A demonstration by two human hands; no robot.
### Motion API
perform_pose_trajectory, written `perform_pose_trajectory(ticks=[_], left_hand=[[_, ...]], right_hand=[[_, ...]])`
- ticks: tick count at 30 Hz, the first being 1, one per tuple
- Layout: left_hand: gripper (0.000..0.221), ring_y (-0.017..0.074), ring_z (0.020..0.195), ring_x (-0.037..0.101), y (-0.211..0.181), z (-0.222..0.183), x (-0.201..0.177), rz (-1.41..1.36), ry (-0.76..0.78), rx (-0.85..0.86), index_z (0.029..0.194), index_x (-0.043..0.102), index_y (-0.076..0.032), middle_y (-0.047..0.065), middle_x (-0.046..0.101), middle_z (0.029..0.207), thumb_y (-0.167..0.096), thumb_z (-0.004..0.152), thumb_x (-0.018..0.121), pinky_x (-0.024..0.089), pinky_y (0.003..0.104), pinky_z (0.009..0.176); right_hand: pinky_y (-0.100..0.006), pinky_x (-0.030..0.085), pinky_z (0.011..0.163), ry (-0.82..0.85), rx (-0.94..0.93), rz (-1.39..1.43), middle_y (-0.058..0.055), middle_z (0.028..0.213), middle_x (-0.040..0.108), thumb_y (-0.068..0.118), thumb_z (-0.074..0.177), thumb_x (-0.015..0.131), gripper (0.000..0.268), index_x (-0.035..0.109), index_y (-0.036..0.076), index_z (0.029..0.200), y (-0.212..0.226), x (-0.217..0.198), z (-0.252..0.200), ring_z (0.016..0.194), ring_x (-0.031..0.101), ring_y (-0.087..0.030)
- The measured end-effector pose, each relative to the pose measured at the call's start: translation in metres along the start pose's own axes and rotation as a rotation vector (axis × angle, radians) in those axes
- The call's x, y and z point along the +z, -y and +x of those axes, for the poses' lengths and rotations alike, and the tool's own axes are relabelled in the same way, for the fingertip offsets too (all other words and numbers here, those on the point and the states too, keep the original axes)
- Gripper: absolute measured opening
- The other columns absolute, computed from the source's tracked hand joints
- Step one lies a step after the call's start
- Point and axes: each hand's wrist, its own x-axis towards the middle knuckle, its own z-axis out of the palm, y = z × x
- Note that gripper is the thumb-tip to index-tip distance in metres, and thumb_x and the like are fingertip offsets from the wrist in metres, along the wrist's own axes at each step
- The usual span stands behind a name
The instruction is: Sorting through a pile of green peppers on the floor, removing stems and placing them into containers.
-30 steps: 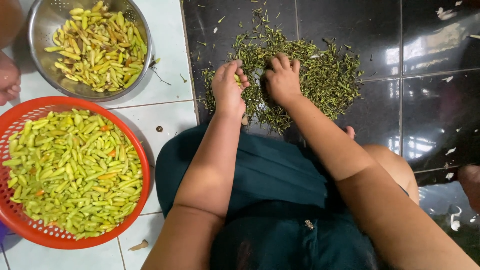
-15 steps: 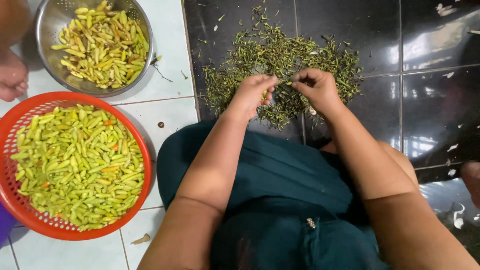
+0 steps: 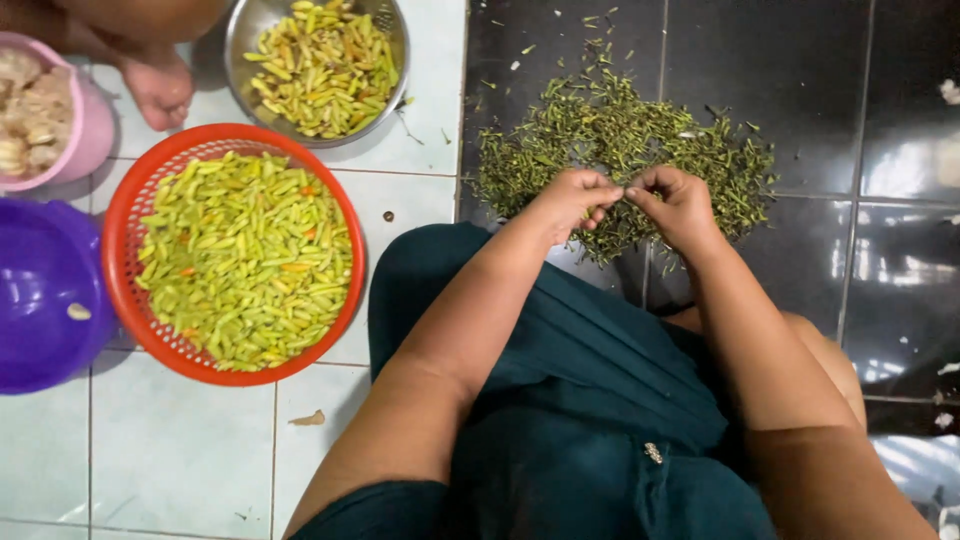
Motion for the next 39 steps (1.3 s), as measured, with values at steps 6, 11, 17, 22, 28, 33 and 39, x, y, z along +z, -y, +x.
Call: perform_pose_trajectory(ticks=[6, 11, 17, 22, 28, 33, 39], left_hand=[[0.016, 0.0113, 0.053, 0.064, 0.003, -0.024, 0.007, -0.159, -0.004, -0.051, 0.088, 0.07, -0.007, 0.005, 0.064, 0.071, -0.016, 0.083, 0.082, 0.055, 0.02, 0.038], [0.014, 0.012, 0.051, 0.061, 0.015, -0.033, 0.005, -0.161, -0.062, 0.017, 0.085, 0.072, -0.006, 0.006, 0.063, 0.069, -0.014, 0.082, 0.084, 0.052, 0.023, 0.037], [0.01, 0.009, 0.049, 0.055, 0.022, -0.066, 0.009, -0.209, -0.189, 0.138, 0.08, 0.07, -0.006, 0.002, 0.057, 0.064, -0.009, 0.084, 0.079, 0.044, 0.021, 0.035], [0.012, 0.0081, 0.051, 0.053, -0.044, -0.144, -0.033, -0.412, -0.316, 0.219, 0.087, 0.066, -0.01, 0.002, 0.053, 0.067, -0.012, 0.089, 0.077, 0.042, 0.017, 0.038], [0.01, 0.0237, 0.076, 0.067, -0.087, -0.194, -0.183, -0.787, -0.299, 0.473, 0.093, 0.059, -0.008, 0.009, 0.06, 0.08, -0.012, 0.088, 0.067, 0.064, 0.036, 0.073], [0.03, 0.0346, 0.09, 0.062, -0.141, -0.292, -0.176, -1.001, -0.512, 0.595, 0.09, 0.058, 0.0, 0.022, 0.059, 0.093, -0.027, 0.097, 0.048, 0.053, 0.053, 0.101], [0.014, 0.0276, 0.077, 0.067, -0.184, -0.353, -0.182, -0.937, -0.895, 0.668, 0.099, 0.061, 0.002, 0.014, 0.062, 0.081, -0.004, 0.101, 0.049, 0.05, 0.06, 0.113]], right_hand=[[-0.035, 0.049, 0.086, 0.041, 0.024, 0.02, -0.009, 0.088, 0.067, 0.009, 0.097, 0.08, 0.012, 0.072, 0.001, 0.1, 0.034, -0.001, -0.013, 0.088, 0.06, -0.016], [-0.041, 0.05, 0.084, 0.082, -0.043, -0.114, -0.015, 0.084, 0.068, 0.007, 0.096, 0.081, 0.011, 0.073, 0.0, 0.097, 0.05, 0.003, -0.022, 0.085, 0.065, -0.027], [-0.045, 0.054, 0.08, -0.055, -0.073, -0.429, -0.013, 0.083, 0.07, 0.01, 0.099, 0.078, 0.006, 0.075, 0.006, 0.096, 0.061, 0.017, -0.044, 0.085, 0.069, -0.035], [-0.047, 0.056, 0.08, -0.208, -0.031, -0.57, -0.013, 0.086, 0.072, 0.007, 0.097, 0.077, 0.006, 0.076, 0.004, 0.102, 0.008, 0.004, -0.068, 0.084, 0.07, -0.036], [-0.057, 0.052, 0.082, -0.192, 0.147, -0.474, -0.021, 0.088, 0.073, 0.022, 0.103, 0.075, 0.019, 0.075, 0.003, 0.102, -0.078, -0.022, -0.092, 0.091, 0.069, -0.049], [-0.045, 0.049, 0.071, -0.252, 0.394, -0.493, -0.006, 0.076, 0.067, 0.037, 0.102, 0.067, 0.027, 0.075, 0.013, 0.092, -0.111, -0.027, -0.076, 0.074, 0.063, -0.025], [-0.048, 0.047, 0.07, -0.204, 0.405, -0.466, -0.008, 0.07, 0.059, 0.026, 0.107, 0.061, 0.035, 0.06, 0.011, 0.076, -0.072, -0.021, -0.084, 0.072, 0.058, -0.026]])
